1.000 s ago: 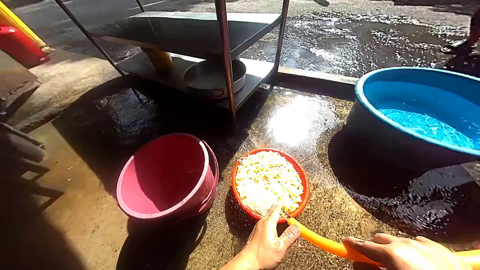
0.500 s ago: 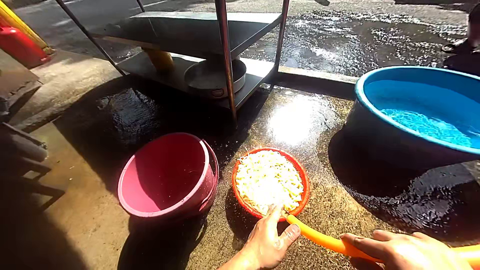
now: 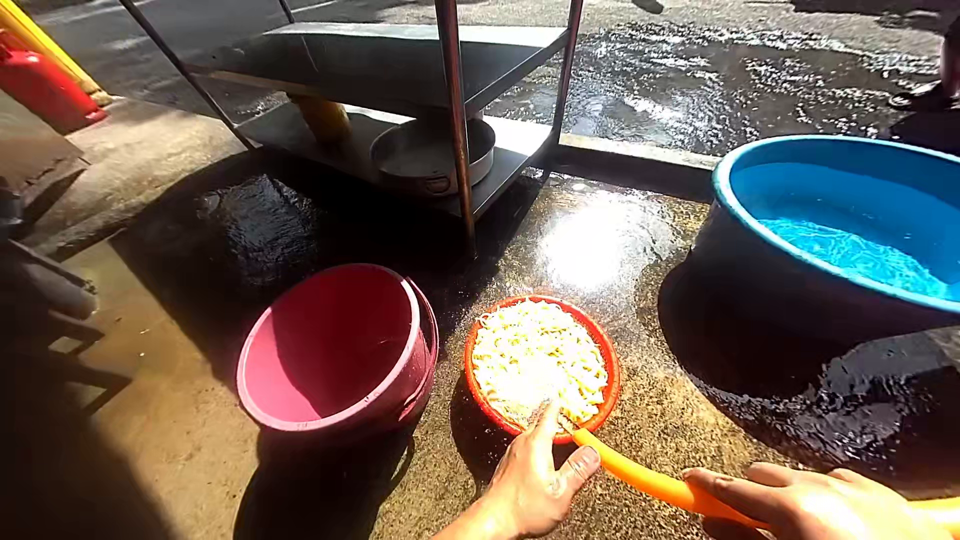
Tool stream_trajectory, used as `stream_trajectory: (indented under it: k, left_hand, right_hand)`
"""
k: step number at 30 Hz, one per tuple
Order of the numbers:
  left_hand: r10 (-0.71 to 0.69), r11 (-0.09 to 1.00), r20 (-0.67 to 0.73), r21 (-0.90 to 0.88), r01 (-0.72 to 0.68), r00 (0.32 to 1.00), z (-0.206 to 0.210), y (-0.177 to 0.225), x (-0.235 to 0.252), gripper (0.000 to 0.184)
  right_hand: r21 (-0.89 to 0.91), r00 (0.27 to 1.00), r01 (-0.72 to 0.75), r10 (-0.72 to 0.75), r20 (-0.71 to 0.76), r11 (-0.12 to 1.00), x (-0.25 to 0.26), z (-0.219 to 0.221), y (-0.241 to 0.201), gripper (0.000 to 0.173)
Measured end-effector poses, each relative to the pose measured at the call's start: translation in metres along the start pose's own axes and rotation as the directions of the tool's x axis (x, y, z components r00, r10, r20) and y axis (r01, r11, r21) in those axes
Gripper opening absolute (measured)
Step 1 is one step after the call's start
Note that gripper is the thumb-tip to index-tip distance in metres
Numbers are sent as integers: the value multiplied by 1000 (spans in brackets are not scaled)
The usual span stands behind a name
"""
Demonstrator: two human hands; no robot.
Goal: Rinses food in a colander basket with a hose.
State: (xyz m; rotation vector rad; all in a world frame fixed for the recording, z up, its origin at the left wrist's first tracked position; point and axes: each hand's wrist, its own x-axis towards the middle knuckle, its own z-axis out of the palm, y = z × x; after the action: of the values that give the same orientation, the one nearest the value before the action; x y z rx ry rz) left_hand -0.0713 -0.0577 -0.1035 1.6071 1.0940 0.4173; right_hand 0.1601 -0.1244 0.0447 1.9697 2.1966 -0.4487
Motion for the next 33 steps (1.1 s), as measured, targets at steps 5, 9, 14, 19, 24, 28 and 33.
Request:
stream_trajectory:
  k: [5, 9, 14, 19, 24, 28, 33]
  left_hand:
    - [1, 1000, -8, 6, -1, 1000, -1, -1, 0, 92]
    - [21, 1000, -5, 12, -20, 1000, -1, -4, 0, 88]
    - [-1, 999, 40, 37, 0, 999, -2, -3, 1, 82]
    - [-15, 998, 77, 66, 10, 997, -2, -3, 1, 79]
    - [-33, 997, 82, 76, 27, 996, -1, -2, 1, 82]
    - [-30, 996, 98, 85, 22, 995, -1, -2, 1, 83]
    - [-29, 994, 97, 105, 18, 995, -1, -2, 1, 84]
  right_hand:
    - [-13, 1000, -14, 14, 15, 1000, 1, 0, -2, 30]
    - [-10, 999, -31, 31, 41, 999, 1, -1, -1, 29]
    - [-5, 993, -72, 72, 92, 997, 1, -4, -2, 29]
    - [-4, 994, -67, 67, 90, 998, 1, -3, -1, 30]
    - [-6, 990, -89, 90, 110, 996, 2, -4, -2, 30]
    - [-5, 989, -93, 93, 113, 996, 3, -2, -1, 29]
    - [-4, 989, -87, 87, 119, 996, 4, -1, 0, 29]
